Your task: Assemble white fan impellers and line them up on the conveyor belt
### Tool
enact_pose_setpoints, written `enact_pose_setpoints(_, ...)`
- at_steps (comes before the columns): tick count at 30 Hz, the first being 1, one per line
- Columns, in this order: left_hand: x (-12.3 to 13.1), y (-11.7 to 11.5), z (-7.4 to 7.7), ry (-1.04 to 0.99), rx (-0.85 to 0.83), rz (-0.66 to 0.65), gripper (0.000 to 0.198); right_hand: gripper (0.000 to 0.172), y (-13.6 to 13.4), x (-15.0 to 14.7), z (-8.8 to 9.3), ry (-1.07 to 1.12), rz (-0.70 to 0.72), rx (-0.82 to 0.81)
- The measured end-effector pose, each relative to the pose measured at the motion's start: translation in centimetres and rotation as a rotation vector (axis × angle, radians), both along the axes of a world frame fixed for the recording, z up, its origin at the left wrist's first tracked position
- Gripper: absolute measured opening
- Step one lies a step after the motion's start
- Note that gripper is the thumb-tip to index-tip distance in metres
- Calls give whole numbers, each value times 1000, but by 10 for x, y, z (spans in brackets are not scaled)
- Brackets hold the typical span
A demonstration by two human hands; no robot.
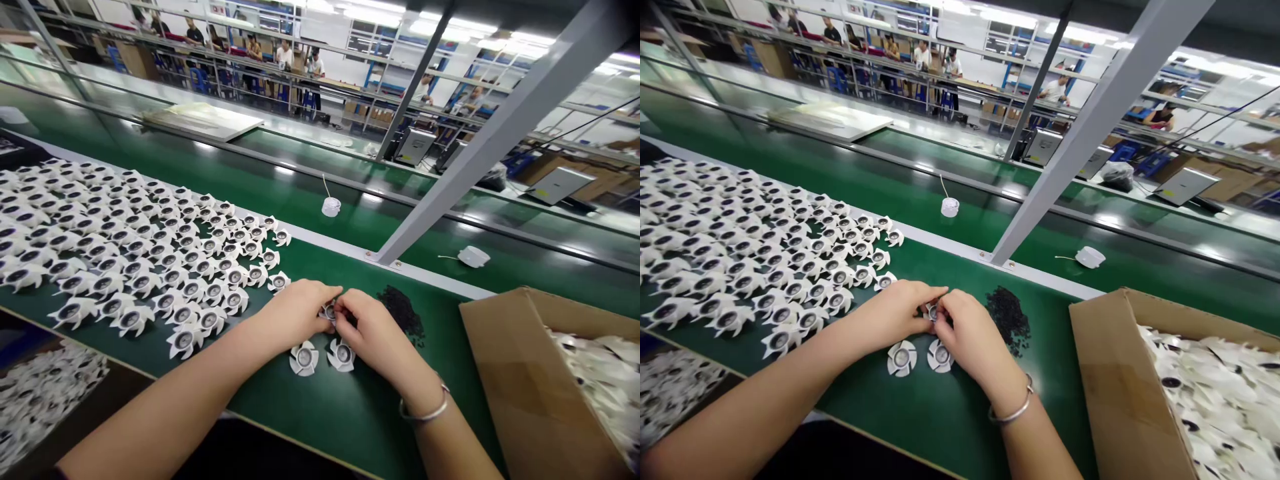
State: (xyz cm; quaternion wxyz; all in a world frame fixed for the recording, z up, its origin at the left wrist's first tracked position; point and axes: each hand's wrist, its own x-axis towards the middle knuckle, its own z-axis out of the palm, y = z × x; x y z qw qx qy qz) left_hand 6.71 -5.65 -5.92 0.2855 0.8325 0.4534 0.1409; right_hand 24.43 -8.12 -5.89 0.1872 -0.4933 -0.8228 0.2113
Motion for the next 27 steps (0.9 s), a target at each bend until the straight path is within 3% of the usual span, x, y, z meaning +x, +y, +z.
enact_pose_setpoints(9,-1,1,-1,-82,51,-32,29,6,1,-6,-1,-346,10,235)
enact_pose_setpoints(14,0,3,-8,-111,11,16,53,3,-9,-12,-1,-499,84,422)
enact_pose_setpoints(17,0,4,-10,-100,-30,50,57,9,-17,-18,-2,-542,99,558)
enact_pose_setpoints(21,0,4,-9,-93,-47,63,56,13,-18,-5,5,-320,124,536)
enact_pose_setpoints(23,0,4,-7,-92,-71,71,60,17,-9,19,14,-92,-53,530)
enact_pose_setpoints(25,-1,2,-5,-86,-99,78,66,21,9,50,24,17,-425,532)
enact_pose_setpoints(27,-1,0,-4,-82,-121,79,68,27,38,82,32,-62,-815,400)
